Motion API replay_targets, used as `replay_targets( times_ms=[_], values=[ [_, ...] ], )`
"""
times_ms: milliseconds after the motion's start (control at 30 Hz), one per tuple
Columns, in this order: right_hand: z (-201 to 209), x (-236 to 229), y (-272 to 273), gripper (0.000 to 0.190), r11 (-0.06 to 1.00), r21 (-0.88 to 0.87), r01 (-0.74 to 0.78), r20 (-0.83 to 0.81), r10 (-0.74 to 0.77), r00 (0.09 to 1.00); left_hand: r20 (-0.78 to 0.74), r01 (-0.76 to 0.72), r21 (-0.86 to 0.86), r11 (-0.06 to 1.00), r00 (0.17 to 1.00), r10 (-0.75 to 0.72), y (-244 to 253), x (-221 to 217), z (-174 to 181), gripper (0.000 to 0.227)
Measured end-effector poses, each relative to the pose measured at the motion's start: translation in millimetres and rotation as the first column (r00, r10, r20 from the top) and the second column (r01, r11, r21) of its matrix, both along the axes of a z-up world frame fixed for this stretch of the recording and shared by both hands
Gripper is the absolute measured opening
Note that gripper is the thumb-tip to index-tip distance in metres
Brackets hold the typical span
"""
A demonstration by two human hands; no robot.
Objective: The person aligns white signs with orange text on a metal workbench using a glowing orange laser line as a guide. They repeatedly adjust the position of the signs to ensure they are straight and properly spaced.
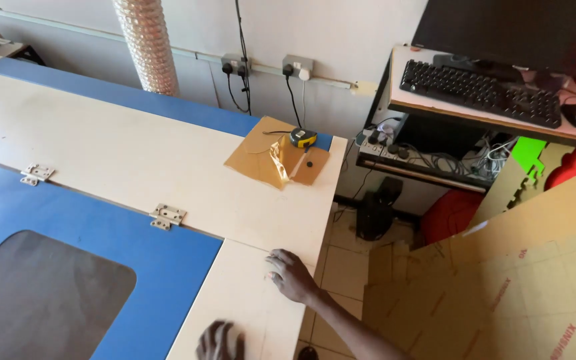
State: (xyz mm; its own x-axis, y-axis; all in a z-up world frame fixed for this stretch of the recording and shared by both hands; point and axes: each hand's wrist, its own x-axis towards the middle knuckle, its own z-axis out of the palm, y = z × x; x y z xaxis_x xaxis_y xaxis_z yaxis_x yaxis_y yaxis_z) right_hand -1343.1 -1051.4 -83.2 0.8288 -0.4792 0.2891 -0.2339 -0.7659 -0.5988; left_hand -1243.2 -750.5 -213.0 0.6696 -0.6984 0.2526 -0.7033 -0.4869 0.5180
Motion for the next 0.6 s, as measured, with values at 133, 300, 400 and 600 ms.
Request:
replay_targets(
  times_ms=[133,300,400,600],
  values=[
    [29,33,-77,0.015,0.986,-0.04,-0.162,0.074,0.164,0.984,0.002,0.077,-0.067,0.995,0.997,-0.077,-225,61,68,0.043],
    [32,71,-185,0.013,0.97,0.215,-0.118,0.095,0.1,0.991,-0.03,0.219,-0.173,0.96,0.973,-0.227,-382,105,92,0.046],
    [71,107,-260,0.026,0.874,0.487,0.01,-0.023,0.001,1.0,-0.017,0.244,-0.296,0.923,0.965,-0.261,-455,142,104,0.016],
    [98,204,-436,0.028,0.873,0.488,0.019,0.199,-0.132,0.971,-0.047,0.018,-0.323,0.946,0.998,-0.035,-616,233,121,0.038]
  ],
)
